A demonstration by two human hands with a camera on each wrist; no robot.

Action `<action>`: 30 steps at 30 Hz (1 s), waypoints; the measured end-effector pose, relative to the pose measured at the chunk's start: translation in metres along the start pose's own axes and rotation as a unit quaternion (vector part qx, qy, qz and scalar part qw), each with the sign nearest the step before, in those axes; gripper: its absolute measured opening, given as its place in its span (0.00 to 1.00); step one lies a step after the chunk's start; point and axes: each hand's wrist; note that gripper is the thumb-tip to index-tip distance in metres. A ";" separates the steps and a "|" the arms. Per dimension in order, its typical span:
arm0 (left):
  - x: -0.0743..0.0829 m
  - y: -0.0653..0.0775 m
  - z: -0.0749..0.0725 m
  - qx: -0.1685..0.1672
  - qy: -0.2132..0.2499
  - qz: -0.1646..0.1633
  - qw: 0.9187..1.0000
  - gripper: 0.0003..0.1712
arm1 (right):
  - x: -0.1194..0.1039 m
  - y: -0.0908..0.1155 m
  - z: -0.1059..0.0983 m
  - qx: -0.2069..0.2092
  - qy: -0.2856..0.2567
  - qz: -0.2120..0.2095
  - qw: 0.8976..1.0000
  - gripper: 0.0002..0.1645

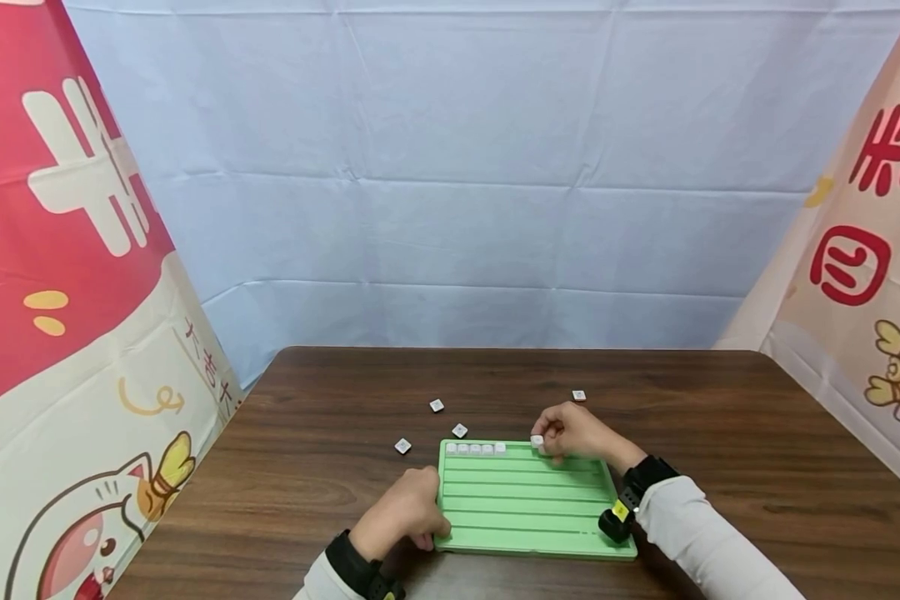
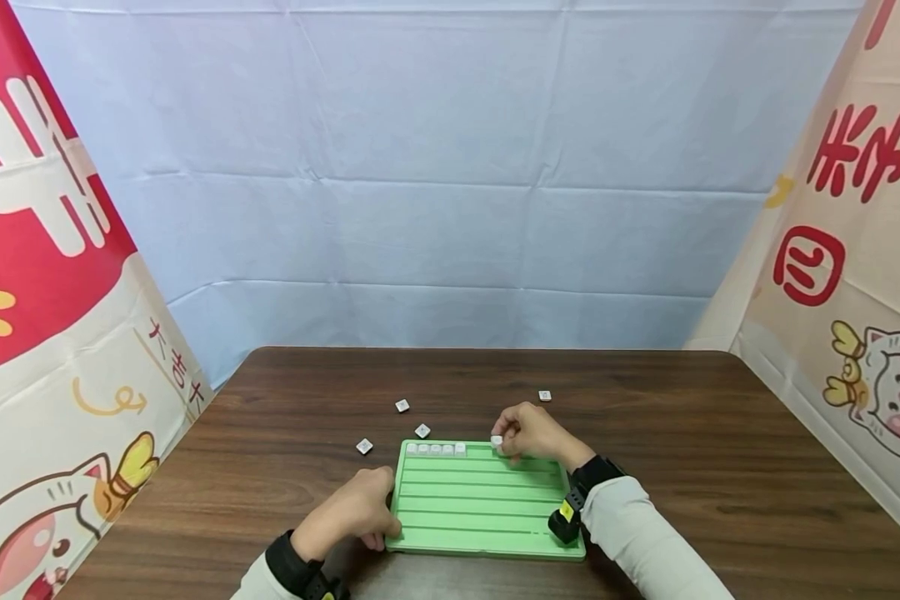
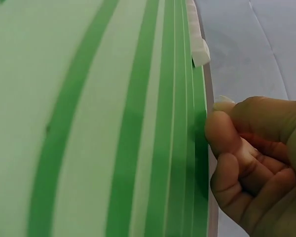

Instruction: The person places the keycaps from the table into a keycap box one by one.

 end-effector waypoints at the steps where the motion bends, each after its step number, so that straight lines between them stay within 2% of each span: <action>1: 0.000 0.000 0.000 0.000 0.001 0.000 1.000 0.16 | 0.000 -0.001 0.001 -0.004 -0.002 -0.002 1.000 0.08; 7: 0.000 0.000 0.000 -0.001 0.004 -0.001 1.000 0.16 | -0.005 -0.004 0.008 -0.013 -0.004 -0.007 1.000 0.09; 14: 0.000 0.000 0.000 0.002 0.000 -0.003 1.000 0.14 | -0.011 -0.011 0.019 -0.016 0.039 -0.028 0.999 0.08; 21: 0.002 0.000 0.002 0.002 -0.002 -0.007 1.000 0.16 | -0.008 -0.013 0.027 -0.007 0.062 -0.021 0.998 0.08; 30: 0.002 -0.001 0.000 -0.001 -0.006 -0.017 1.000 0.16 | -0.005 -0.015 0.031 0.007 0.074 -0.036 0.997 0.08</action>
Point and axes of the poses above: each hand's wrist, its own y-axis away from the middle knuckle, its own z-axis out of the palm, x = y × z, and after that the axes turned 10 degrees about x, right-handed
